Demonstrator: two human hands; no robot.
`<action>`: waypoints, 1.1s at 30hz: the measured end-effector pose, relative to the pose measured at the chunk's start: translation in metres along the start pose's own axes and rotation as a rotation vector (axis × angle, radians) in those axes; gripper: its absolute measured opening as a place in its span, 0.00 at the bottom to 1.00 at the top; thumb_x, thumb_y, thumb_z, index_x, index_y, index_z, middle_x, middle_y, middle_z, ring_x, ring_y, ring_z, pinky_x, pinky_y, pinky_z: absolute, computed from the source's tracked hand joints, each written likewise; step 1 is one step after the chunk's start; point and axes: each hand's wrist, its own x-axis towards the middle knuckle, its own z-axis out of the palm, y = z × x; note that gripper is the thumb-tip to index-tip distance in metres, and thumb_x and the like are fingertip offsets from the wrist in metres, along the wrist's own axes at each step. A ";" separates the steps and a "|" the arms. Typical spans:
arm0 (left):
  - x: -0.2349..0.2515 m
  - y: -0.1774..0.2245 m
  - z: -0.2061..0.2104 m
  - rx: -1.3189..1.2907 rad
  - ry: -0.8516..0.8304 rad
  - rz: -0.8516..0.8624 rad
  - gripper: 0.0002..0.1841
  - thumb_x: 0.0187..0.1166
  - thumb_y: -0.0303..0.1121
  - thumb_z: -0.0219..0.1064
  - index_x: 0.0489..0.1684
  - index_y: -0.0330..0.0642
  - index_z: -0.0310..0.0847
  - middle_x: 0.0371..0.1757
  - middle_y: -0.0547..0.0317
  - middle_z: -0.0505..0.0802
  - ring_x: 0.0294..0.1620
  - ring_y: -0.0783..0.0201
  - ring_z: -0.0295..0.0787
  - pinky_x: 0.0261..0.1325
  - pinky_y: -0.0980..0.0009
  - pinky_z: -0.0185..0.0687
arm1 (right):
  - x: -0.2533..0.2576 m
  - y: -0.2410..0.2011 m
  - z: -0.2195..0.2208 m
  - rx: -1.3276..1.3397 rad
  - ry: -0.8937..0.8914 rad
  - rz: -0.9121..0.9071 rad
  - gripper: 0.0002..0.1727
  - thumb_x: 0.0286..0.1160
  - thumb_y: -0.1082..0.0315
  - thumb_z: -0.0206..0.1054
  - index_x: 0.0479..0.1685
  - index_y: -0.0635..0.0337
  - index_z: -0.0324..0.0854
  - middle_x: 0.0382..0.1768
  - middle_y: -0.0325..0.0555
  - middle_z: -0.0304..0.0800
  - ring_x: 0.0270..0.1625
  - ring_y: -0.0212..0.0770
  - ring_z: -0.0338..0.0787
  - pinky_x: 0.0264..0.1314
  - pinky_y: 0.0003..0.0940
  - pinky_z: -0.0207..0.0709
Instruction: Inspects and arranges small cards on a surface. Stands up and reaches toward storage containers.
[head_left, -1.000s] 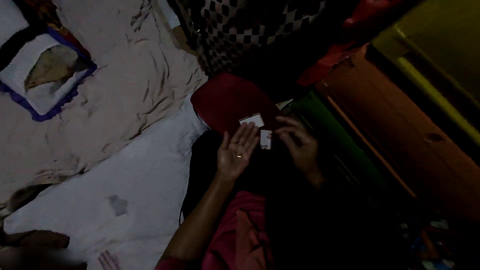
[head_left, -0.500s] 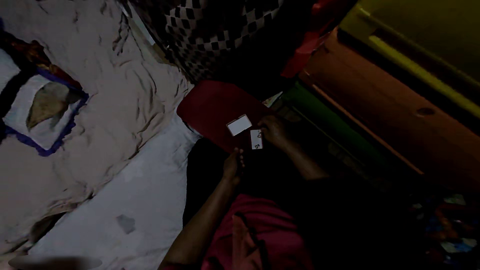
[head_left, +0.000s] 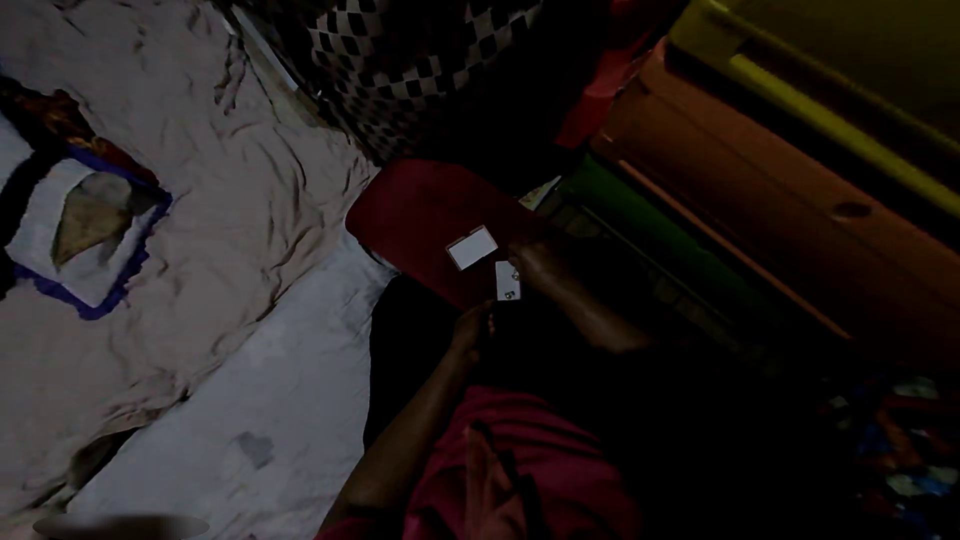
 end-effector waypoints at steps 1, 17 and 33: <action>0.000 0.000 0.000 0.003 0.012 0.007 0.11 0.90 0.34 0.57 0.50 0.34 0.79 0.23 0.63 0.79 0.17 0.74 0.73 0.21 0.81 0.74 | -0.001 -0.001 0.001 -0.005 0.017 -0.012 0.16 0.88 0.71 0.59 0.63 0.71 0.83 0.63 0.68 0.85 0.67 0.67 0.86 0.69 0.64 0.76; 0.003 0.001 -0.007 -0.013 0.017 0.094 0.12 0.91 0.32 0.55 0.55 0.32 0.78 0.27 0.62 0.79 0.19 0.75 0.73 0.24 0.82 0.74 | -0.008 0.010 0.015 -0.099 0.110 -0.184 0.10 0.72 0.71 0.72 0.46 0.67 0.91 0.71 0.65 0.80 0.76 0.66 0.75 0.76 0.63 0.68; -0.015 0.014 -0.010 0.033 0.051 0.238 0.15 0.93 0.28 0.47 0.58 0.27 0.78 0.31 0.61 0.82 0.26 0.74 0.76 0.33 0.80 0.74 | -0.017 0.010 0.000 0.150 0.215 -0.092 0.08 0.70 0.71 0.74 0.38 0.69 0.89 0.72 0.66 0.81 0.78 0.68 0.73 0.80 0.66 0.63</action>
